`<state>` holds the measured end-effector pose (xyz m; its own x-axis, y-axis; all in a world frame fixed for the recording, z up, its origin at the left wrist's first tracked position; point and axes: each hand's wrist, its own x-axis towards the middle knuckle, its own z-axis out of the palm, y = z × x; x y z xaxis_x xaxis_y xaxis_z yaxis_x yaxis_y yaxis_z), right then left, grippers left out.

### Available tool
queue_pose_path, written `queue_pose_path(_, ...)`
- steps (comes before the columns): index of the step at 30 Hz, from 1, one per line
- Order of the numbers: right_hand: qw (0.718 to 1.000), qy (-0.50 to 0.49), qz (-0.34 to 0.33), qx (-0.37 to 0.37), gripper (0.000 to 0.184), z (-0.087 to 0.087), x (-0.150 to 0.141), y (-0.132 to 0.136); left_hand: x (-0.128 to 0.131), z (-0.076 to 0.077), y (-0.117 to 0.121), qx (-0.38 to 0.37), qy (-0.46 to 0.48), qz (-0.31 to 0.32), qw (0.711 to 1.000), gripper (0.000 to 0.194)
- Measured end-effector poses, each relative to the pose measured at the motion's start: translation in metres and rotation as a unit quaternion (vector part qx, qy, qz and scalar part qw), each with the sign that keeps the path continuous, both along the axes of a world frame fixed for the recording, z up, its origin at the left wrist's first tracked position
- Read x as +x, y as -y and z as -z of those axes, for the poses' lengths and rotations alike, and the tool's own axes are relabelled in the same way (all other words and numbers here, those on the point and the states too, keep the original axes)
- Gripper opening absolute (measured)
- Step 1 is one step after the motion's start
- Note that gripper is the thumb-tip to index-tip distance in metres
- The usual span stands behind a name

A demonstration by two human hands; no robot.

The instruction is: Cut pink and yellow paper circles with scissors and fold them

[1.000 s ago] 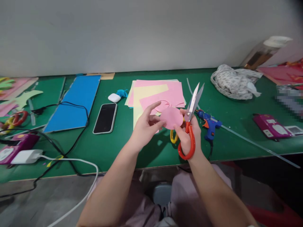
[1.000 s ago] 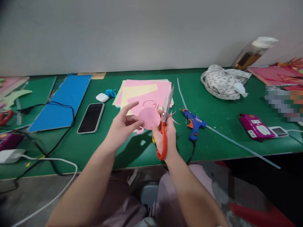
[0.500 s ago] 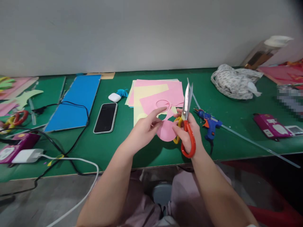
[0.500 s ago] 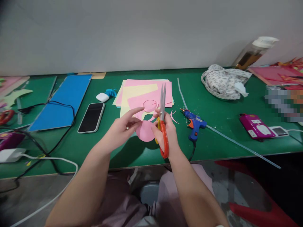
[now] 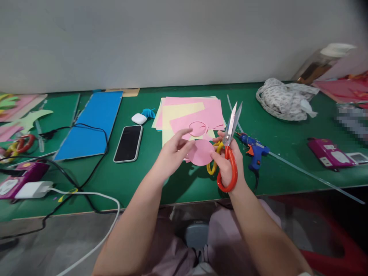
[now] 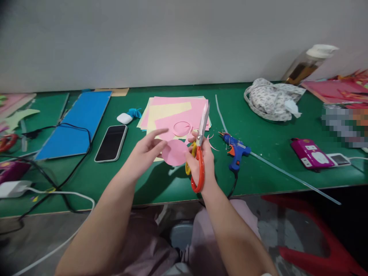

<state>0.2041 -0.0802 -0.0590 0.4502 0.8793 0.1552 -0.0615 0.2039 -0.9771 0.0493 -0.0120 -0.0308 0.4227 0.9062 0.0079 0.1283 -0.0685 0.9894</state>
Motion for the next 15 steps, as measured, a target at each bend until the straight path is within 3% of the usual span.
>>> queue_pose_path(7, 0.999, 0.046, -0.006, 0.018, 0.049, 0.004, -0.003, 0.002, 0.012, 0.006, 0.001, -0.01, 0.069, -0.01, 0.997, 0.015)
queue_pose_path(15, 0.997, 0.071, -0.008, 0.004, 0.05, -0.002, -0.008, 0.003, 0.013, 0.004, 0.004, -0.047, 0.099, -0.038, 0.993, 0.013)
